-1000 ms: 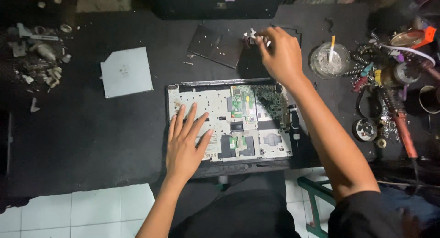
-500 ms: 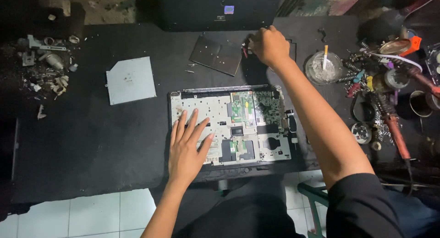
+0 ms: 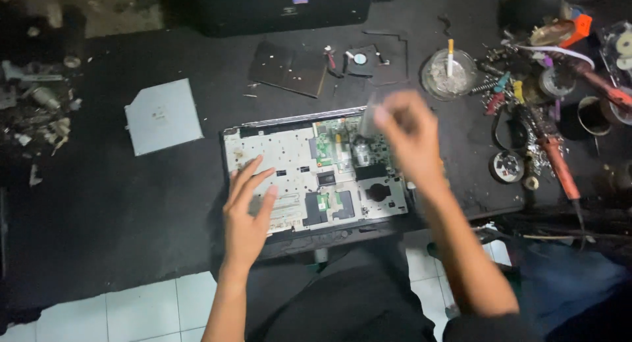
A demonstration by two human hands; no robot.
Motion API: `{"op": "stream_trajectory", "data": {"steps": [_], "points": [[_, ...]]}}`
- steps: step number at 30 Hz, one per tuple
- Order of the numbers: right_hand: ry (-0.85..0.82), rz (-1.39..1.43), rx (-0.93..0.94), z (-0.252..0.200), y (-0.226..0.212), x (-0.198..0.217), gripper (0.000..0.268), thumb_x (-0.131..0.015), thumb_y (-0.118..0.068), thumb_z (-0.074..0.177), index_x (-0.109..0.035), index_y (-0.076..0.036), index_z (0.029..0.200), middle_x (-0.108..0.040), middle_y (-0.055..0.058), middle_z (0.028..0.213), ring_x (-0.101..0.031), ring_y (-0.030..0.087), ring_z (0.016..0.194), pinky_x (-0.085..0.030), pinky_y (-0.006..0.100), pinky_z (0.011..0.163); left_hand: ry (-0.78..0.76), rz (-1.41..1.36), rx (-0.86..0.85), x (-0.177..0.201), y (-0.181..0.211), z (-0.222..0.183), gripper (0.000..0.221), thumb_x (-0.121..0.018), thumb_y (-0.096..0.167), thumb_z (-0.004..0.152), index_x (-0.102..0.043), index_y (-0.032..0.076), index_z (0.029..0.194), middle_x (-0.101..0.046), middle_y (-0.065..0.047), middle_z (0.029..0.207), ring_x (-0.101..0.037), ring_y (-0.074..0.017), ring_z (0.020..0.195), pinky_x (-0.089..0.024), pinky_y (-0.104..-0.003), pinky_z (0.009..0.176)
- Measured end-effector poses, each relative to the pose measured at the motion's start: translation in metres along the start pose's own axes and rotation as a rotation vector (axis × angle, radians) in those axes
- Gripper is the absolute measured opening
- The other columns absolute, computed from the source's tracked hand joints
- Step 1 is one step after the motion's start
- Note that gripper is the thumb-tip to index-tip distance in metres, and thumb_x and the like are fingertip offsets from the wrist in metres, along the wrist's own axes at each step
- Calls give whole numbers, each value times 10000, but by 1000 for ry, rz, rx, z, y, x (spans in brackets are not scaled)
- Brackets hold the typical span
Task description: Cleaning and disassembling a laptop motherboard using a brush and screwdriver on a repair bench.
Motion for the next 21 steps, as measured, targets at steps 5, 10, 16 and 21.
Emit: {"op": "stream_trajectory", "data": {"steps": [5, 10, 16, 21], "points": [[-184, 143, -555, -123, -20, 0, 296, -729, -180, 924, -622, -116, 1193, -659, -17, 773, -696, 130, 758, -561, 287, 836, 63, -4, -63, 16, 36, -11, 212, -578, 152, 1009, -684, 83, 1179, -566, -117, 1455, -507, -298, 1407, -151, -565, 1286], [-206, 143, -583, -138, -36, 0, 458, -779, -198, 874, -564, -113, 1269, -702, 47, 975, -692, 169, 894, -540, 325, 869, -304, -888, 361, -69, 58, -47, 523, -469, 384, 1001, -480, 80, 1426, -570, -154, 1442, -566, -295, 1329, -456, -459, 1095], [-33, -460, -208, -85, -13, 53, 307, -673, -279, 985, -652, -52, 1190, -695, 99, 1086, -632, 223, 967, -479, 351, 872, -224, -1504, 816, -125, 35, -71, 517, -427, 360, 1013, -483, 37, 1412, -610, -245, 1246, -644, -390, 1080, -539, -463, 906], [-124, -1013, -327, -78, 65, 97, 434, -636, -499, 1055, -632, -66, 1081, -632, 127, 956, -560, 321, 928, -438, 448, 762, -183, -1354, 760, -106, 19, -57, 457, -458, 299, 997, -531, 45, 1369, -631, -243, 1296, -662, -406, 1116, -544, -537, 978]]}}
Point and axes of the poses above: each hand's wrist, its own z-axis towards the middle knuckle, its own x-axis out of the back of the hand, y = z × x, the point moved 9 cm from there along z, towards the middle knuckle
